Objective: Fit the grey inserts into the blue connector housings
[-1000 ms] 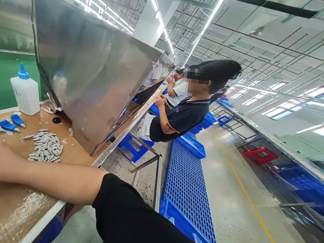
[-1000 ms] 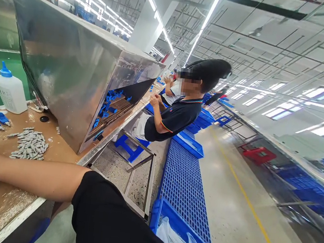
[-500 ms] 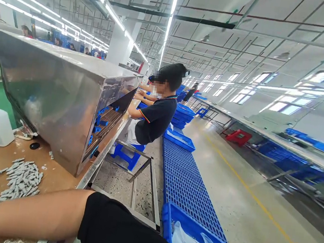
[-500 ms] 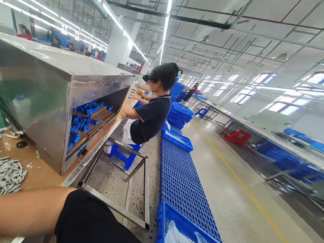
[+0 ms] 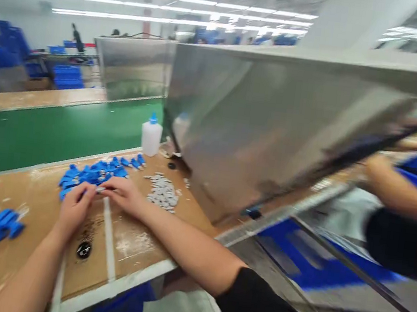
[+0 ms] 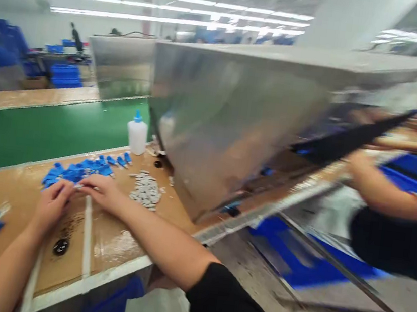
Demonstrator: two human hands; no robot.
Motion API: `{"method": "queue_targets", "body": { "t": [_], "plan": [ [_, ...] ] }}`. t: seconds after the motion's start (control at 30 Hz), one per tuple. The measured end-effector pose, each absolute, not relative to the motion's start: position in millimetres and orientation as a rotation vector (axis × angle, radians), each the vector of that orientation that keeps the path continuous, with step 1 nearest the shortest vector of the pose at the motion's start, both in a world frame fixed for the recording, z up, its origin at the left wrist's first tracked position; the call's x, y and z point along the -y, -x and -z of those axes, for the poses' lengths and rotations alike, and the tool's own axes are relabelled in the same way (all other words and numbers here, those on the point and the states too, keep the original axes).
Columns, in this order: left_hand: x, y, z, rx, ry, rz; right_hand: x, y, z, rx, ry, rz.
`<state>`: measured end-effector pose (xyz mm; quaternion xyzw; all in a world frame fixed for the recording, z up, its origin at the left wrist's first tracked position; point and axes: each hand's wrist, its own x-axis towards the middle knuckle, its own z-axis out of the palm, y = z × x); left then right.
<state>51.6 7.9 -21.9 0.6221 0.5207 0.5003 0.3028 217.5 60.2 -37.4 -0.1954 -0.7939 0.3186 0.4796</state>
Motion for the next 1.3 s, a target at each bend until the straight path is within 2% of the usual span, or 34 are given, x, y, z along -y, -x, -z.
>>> {"method": "queue_targets", "body": {
  "t": [0.23, 0.4, 0.5, 0.7, 0.83, 1.13, 1.3],
  "plan": [
    [1.6, -33.3, 25.2, -1.335, -1.595, -1.205, -49.4, -223.0, 40.0, 1.891, 0.464, -0.815],
    [-3.4, -33.5, 24.8, -1.142, -1.170, -1.536, -43.0, -221.4, 39.3, 1.794, 0.531, -1.178],
    [-6.1, -29.2, 26.4, -1.096, -1.039, -1.670, -34.7, -221.9, 39.4, 1.952, 0.464, -1.332],
    [-10.5, -26.6, 29.1, -1.088, -1.032, -1.663, -19.6, -221.2, 38.8, 2.497, 0.053, -1.246],
    [-9.4, -26.3, 28.1, -1.021, -0.961, -1.667, -15.3, -219.4, 38.6, 2.665, -0.022, -1.168],
    [-10.9, -27.0, 28.0, -1.011, -0.861, -1.679, -9.1, -214.9, 37.6, 2.741, -0.079, -1.127],
    [-13.2, -27.8, 32.1, -0.994, -0.845, -1.725, -4.3, -210.3, 44.2, 2.575, 0.034, -1.283]
  ]
}}
